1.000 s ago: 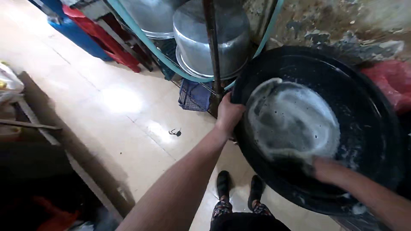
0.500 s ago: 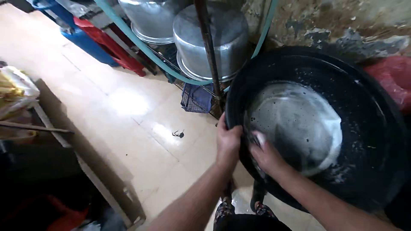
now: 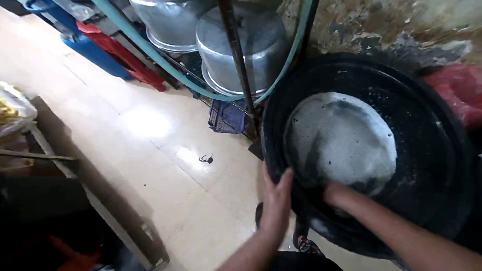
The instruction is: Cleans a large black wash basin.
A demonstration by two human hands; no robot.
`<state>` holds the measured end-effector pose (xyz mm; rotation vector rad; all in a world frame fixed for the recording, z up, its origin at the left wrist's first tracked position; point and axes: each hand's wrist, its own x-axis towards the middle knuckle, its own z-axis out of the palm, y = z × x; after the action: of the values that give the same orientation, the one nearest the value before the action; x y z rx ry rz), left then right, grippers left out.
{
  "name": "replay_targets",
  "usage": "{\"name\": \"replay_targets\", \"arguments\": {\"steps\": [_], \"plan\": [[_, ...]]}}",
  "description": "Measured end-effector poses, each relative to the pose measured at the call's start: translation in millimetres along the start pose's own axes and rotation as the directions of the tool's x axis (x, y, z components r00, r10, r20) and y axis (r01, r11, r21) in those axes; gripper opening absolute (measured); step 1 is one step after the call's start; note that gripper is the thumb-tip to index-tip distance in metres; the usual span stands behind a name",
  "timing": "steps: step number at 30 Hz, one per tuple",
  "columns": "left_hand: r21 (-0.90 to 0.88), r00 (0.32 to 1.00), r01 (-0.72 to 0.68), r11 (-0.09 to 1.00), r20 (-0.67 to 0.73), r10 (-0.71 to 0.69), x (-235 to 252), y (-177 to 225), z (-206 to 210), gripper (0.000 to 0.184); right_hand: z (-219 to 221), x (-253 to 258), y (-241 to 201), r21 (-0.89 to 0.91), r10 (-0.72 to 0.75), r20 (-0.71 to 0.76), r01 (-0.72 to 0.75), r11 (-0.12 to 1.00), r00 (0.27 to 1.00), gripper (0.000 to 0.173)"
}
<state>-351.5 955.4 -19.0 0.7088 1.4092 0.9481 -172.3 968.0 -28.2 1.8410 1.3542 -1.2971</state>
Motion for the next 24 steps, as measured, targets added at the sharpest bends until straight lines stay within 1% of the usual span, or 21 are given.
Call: {"name": "replay_targets", "arguments": {"steps": [1,2,3,4,5,6,7,8,9,10,11,12,14,16,18,19,20,21,22,23,24], "plan": [[-0.078,0.997,0.047,0.996,-0.055,-0.051,-13,-7,7,0.080,-2,1,-29,0.126,-0.079,-0.025,0.081,0.989,0.997,0.048],[-0.127,0.994,0.065,0.990,-0.082,-0.076,-17,-7,11,0.078,-5,2,-53,0.312,-0.132,-0.126,0.166,0.935,0.983,0.046],[-0.139,0.993,0.068,0.988,-0.088,-0.080,-13,-3,11,0.075,-4,6,-71,0.493,-0.150,-0.253,0.261,0.830,0.956,0.045],[-0.130,0.994,0.058,0.990,-0.081,-0.069,-4,5,8,0.071,-2,8,-82,0.605,-0.160,-0.343,0.348,0.716,0.926,0.044],[-0.104,0.996,0.038,0.994,-0.073,-0.045,9,15,5,0.065,2,10,-83,0.621,-0.194,-0.401,0.422,0.661,0.895,0.044],[-0.059,0.998,0.022,0.998,-0.064,-0.026,25,26,2,0.060,8,10,-71,0.552,-0.254,-0.408,0.459,0.696,0.877,0.046],[-0.010,0.998,0.021,1.000,-0.059,-0.022,40,39,-1,0.057,11,9,-47,0.450,-0.295,-0.350,0.436,0.779,0.889,0.046],[0.026,0.998,0.027,0.999,-0.052,-0.025,57,52,-2,0.056,11,8,-11,0.289,-0.305,-0.235,0.366,0.885,0.923,0.047],[0.071,1.000,0.013,0.997,-0.029,-0.010,74,61,-2,0.056,6,8,30,0.093,-0.252,-0.128,0.264,0.960,0.959,0.048],[0.124,1.000,-0.008,0.992,-0.004,0.008,91,70,-2,0.057,-4,9,69,-0.105,-0.151,-0.073,0.143,0.984,0.986,0.050],[0.181,1.000,-0.021,0.983,0.024,0.017,108,81,0,0.057,-19,6,100,-0.263,-0.059,-0.074,0.038,0.964,0.995,0.049],[0.230,0.999,-0.029,0.973,0.043,0.020,124,91,3,0.058,-34,2,123,-0.367,0.019,-0.119,-0.062,0.928,0.993,0.048],[0.264,0.990,-0.097,0.960,0.121,0.066,142,104,8,0.065,-50,-3,141,-0.432,0.103,-0.214,-0.189,0.882,0.971,0.048],[0.196,0.979,-0.140,0.971,0.177,0.105,127,97,5,0.071,-37,3,123,-0.299,0.152,-0.175,-0.200,0.933,0.973,0.053],[0.151,0.984,-0.133,0.979,0.139,0.112,75,63,1,0.074,-9,8,77,0.003,0.095,-0.088,-0.095,0.995,0.992,0.050],[0.140,0.992,-0.112,0.984,0.078,0.102,46,39,1,0.075,3,7,45,0.174,0.014,-0.077,0.000,0.985,0.997,0.048],[0.107,0.996,-0.085,0.991,-0.003,0.086,23,18,5,0.078,11,6,11,0.325,-0.088,-0.126,0.125,0.937,0.988,0.049],[0.063,0.996,-0.063,0.996,-0.065,0.068,8,6,8,0.082,14,5,-21,0.452,-0.169,-0.235,0.261,0.853,0.957,0.049],[0.043,0.993,-0.062,0.997,-0.098,0.066,4,4,11,0.083,10,1,-49,0.539,-0.196,-0.333,0.357,0.763,0.922,0.048],[0.047,0.992,-0.069,0.996,-0.103,0.074,8,9,10,0.080,3,-8,-68,0.591,-0.202,-0.373,0.400,0.701,0.906,0.046],[0.063,0.993,-0.075,0.995,-0.092,0.081,18,18,7,0.077,1,-16,-72,0.590,-0.224,-0.398,0.436,0.679,0.889,0.044]]}}
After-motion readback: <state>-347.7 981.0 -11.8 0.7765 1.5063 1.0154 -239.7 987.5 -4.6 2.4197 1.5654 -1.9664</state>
